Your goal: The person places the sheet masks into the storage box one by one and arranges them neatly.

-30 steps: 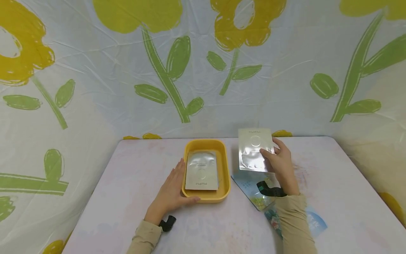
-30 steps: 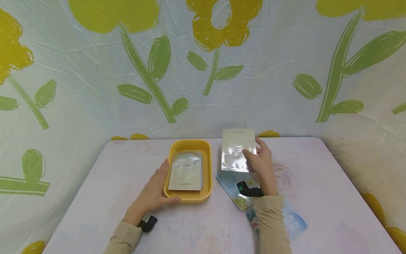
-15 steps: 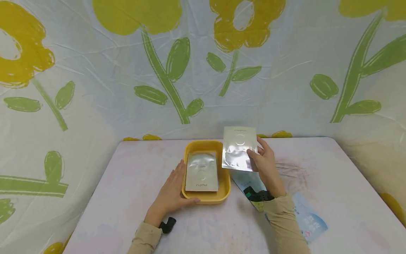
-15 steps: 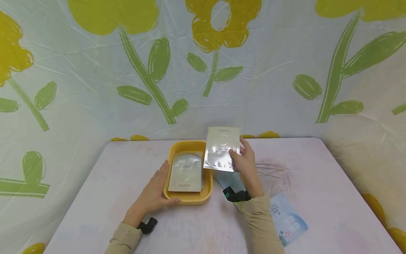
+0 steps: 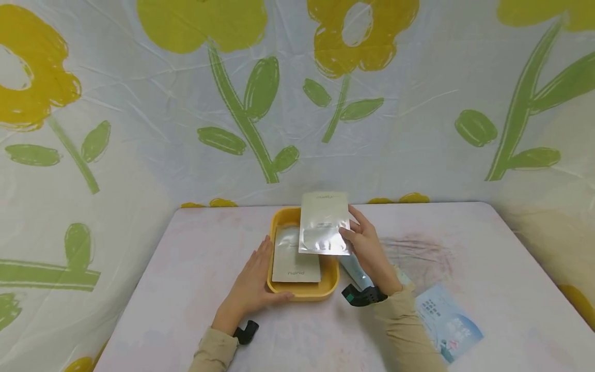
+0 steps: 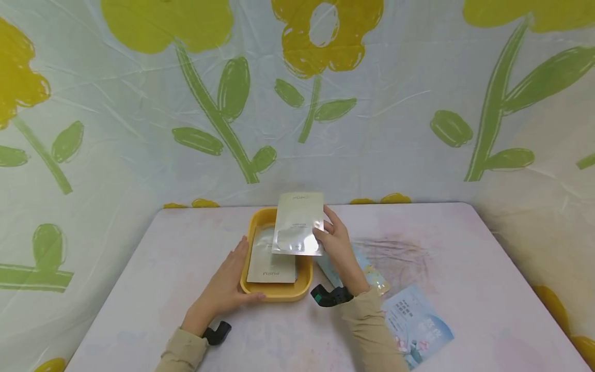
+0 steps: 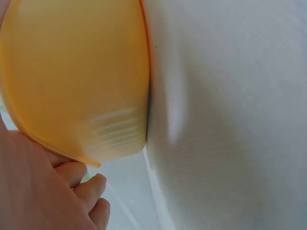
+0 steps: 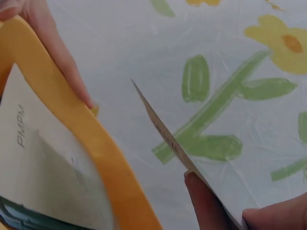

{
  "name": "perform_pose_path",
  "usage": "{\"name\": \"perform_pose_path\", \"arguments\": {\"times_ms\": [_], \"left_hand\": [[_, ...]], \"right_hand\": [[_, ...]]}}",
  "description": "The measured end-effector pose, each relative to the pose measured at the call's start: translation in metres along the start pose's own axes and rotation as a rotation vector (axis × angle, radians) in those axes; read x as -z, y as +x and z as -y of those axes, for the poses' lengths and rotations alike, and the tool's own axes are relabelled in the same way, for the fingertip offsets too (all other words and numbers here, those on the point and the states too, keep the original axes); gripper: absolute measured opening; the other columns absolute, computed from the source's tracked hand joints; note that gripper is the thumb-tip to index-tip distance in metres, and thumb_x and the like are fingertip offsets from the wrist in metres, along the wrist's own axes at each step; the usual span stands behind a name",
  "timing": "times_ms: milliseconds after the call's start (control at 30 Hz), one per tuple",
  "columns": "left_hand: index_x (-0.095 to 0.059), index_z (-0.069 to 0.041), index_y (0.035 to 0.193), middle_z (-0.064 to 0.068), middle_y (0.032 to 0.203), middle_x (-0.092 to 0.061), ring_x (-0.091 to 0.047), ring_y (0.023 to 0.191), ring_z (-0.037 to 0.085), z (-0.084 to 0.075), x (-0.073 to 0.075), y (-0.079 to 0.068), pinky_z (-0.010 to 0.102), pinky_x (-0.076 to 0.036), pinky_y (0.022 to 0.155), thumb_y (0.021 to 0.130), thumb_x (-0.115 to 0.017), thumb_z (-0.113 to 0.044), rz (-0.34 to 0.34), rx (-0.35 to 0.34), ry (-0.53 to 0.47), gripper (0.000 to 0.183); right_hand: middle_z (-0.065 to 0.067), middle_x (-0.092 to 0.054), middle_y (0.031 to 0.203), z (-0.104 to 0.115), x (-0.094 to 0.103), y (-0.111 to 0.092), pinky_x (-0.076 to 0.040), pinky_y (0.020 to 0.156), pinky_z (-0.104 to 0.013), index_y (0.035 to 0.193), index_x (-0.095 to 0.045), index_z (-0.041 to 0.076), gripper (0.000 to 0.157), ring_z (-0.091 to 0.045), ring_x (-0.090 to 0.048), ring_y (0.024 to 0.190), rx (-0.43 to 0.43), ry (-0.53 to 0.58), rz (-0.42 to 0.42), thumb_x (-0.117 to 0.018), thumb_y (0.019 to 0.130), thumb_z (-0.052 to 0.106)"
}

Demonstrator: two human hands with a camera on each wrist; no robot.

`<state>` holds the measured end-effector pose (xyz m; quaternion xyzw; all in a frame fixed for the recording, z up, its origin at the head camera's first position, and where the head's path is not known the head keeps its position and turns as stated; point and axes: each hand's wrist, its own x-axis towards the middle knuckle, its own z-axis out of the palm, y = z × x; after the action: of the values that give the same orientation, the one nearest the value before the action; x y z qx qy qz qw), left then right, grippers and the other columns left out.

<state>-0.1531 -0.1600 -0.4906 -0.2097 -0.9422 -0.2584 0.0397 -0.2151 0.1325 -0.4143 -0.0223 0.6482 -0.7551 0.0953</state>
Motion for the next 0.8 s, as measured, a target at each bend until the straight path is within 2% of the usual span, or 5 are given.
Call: {"name": "perform_pose_path", "arguments": {"times_ms": [167,267,367,433,800], "left_hand": [[-0.002,-0.005,0.159,0.007,0.167,-0.002,-0.002,0.152,0.016,-0.001,0.001,-0.001,0.039,-0.01,0.124,0.071,-0.06,-0.085,0.001,0.0,0.005,0.133],[-0.002,-0.006,0.16,0.007,0.167,-0.003,-0.003,0.152,0.017,-0.002,0.0,-0.001,0.04,-0.011,0.124,0.071,-0.061,-0.085,-0.004,-0.001,0.005,0.133],[-0.002,-0.006,0.16,0.007,0.167,-0.003,-0.003,0.152,0.017,-0.002,0.0,-0.002,0.04,-0.011,0.124,0.07,-0.061,-0.085,-0.006,0.003,0.01,0.133],[-0.002,-0.006,0.16,0.007,0.167,-0.003,-0.003,0.152,0.016,-0.002,-0.001,-0.002,0.039,-0.011,0.124,0.071,-0.06,-0.085,-0.002,0.012,0.01,0.132],[-0.005,-0.005,0.16,0.009,0.167,-0.005,-0.005,0.152,0.02,-0.001,-0.001,-0.001,0.046,-0.015,0.123,0.073,-0.063,-0.081,-0.023,-0.017,-0.002,0.128]], "right_hand": [[-0.026,-0.054,0.131,-0.009,-0.013,0.001,-0.038,0.056,-0.017,0.158,-0.023,0.012,0.071,-0.011,-0.046,0.067,0.017,0.001,0.059,-0.051,0.096,-0.008],[-0.027,-0.052,0.135,-0.014,-0.021,0.001,-0.045,0.062,-0.018,0.158,-0.021,0.011,0.072,-0.012,-0.053,0.075,-0.001,-0.005,0.081,-0.05,0.096,-0.009],[-0.028,-0.047,0.143,-0.019,-0.029,0.001,-0.055,0.078,-0.024,0.159,-0.019,0.009,0.073,-0.022,-0.062,0.097,-0.035,-0.007,0.098,-0.05,0.095,-0.009],[-0.028,-0.044,0.146,-0.022,-0.033,0.001,-0.056,0.087,-0.03,0.159,-0.018,0.008,0.073,-0.029,-0.061,0.109,-0.057,-0.007,0.113,-0.049,0.095,-0.01],[-0.029,-0.042,0.148,-0.033,-0.041,0.001,-0.057,0.088,-0.041,0.159,-0.007,0.004,0.077,-0.032,-0.063,0.108,-0.106,-0.103,0.214,-0.046,0.094,-0.011]]}}
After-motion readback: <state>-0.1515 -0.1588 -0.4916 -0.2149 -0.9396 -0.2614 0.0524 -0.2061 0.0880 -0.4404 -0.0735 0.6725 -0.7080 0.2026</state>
